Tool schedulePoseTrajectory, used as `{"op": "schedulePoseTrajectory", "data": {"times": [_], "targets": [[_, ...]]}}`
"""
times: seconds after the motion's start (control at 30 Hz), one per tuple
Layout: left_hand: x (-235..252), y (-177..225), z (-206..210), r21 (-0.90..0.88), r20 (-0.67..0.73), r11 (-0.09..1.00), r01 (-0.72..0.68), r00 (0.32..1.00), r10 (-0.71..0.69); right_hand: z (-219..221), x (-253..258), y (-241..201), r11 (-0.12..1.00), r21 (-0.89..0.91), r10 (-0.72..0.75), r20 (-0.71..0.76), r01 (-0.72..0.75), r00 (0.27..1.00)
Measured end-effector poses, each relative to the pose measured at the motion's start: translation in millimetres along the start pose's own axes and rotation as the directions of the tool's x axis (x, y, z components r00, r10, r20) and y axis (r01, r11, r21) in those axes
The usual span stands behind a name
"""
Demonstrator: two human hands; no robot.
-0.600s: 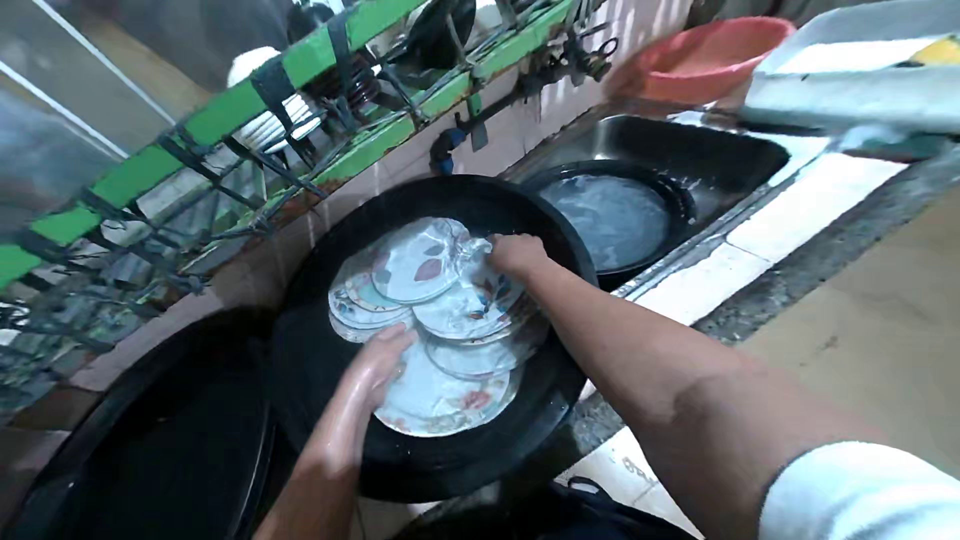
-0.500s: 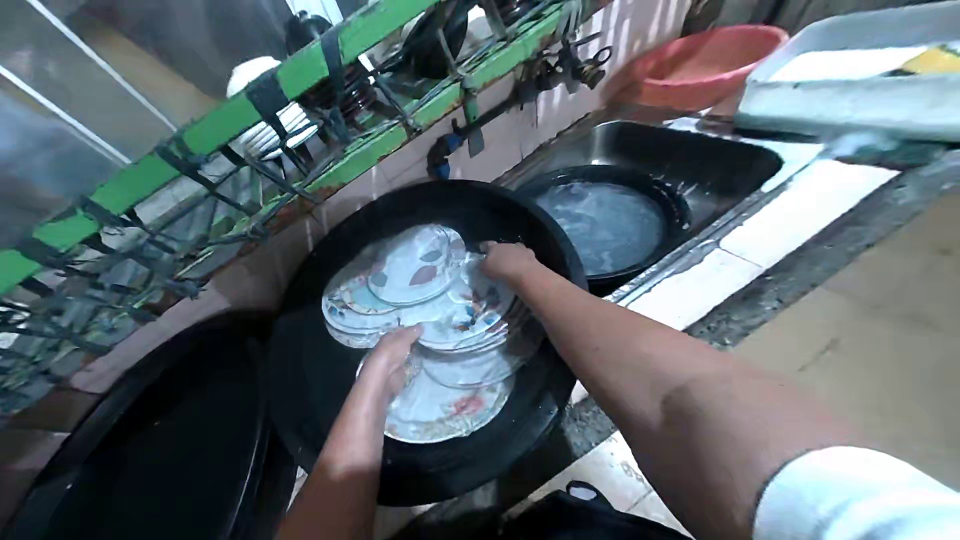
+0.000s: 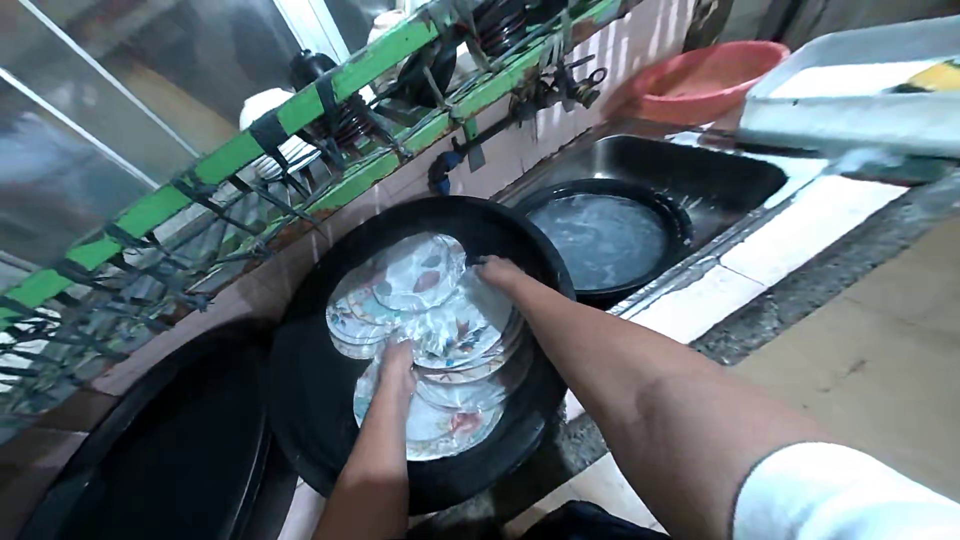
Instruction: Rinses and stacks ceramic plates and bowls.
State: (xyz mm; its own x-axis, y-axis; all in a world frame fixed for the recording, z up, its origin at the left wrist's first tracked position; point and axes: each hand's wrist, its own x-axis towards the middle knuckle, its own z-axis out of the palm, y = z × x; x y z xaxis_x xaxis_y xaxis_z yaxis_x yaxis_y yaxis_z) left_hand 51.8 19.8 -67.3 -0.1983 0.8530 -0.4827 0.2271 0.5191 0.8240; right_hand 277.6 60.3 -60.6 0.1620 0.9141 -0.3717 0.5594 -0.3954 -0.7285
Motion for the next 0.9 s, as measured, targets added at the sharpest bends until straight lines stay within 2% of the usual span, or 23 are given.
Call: {"op": "schedulePoseTrajectory", "data": {"times": [0.13,0.23,0.4,0.5,0.63,0.7,0.83,0.9], "targets": [[5,-5,-15,0.093,-0.015,0.995,-0.027,0.999,0.028,-4,5,0,0.999,0.029,0.028,0.041,-0.029,0.999],[4,-5,-21,0.117,-0.029,0.993,-0.028,0.999,0.032,-11,-3,-4,0.999,0.010,-0.031,0.035,0.030,0.999],[0,-4,-24,0.144,-0.044,0.989,-0.025,0.999,0.032,-13,-8,-4,0.975,0.222,0.007,-0.028,-0.001,1.000],[5,-7,-25,0.141,-0.064,0.990,-0.009,0.998,0.018,-10,-9,-7,0.868,0.492,0.094,-0.025,-0.070,0.995],[8,-5,-22,-0.007,-0.061,0.999,0.050,0.997,-0.050,-7,-3,-9,0.684,0.715,0.183,0.023,-0.145,0.983],[9,-5,-22,-0.004,-0.067,0.999,0.037,0.997,-0.037,-8,-2,-10,0.624,0.765,0.194,0.044,-0.158,0.980],[10,-5,-26,0.068,-0.079,0.997,0.036,0.996,-0.030,-9,-5,-13,0.677,0.720,0.158,0.058,-0.151,0.986],[5,-3,-24,0.029,-0.083,0.999,0.044,0.996,-0.041,-10,-7,-14,0.630,0.748,0.169,0.130,-0.208,0.977]]}}
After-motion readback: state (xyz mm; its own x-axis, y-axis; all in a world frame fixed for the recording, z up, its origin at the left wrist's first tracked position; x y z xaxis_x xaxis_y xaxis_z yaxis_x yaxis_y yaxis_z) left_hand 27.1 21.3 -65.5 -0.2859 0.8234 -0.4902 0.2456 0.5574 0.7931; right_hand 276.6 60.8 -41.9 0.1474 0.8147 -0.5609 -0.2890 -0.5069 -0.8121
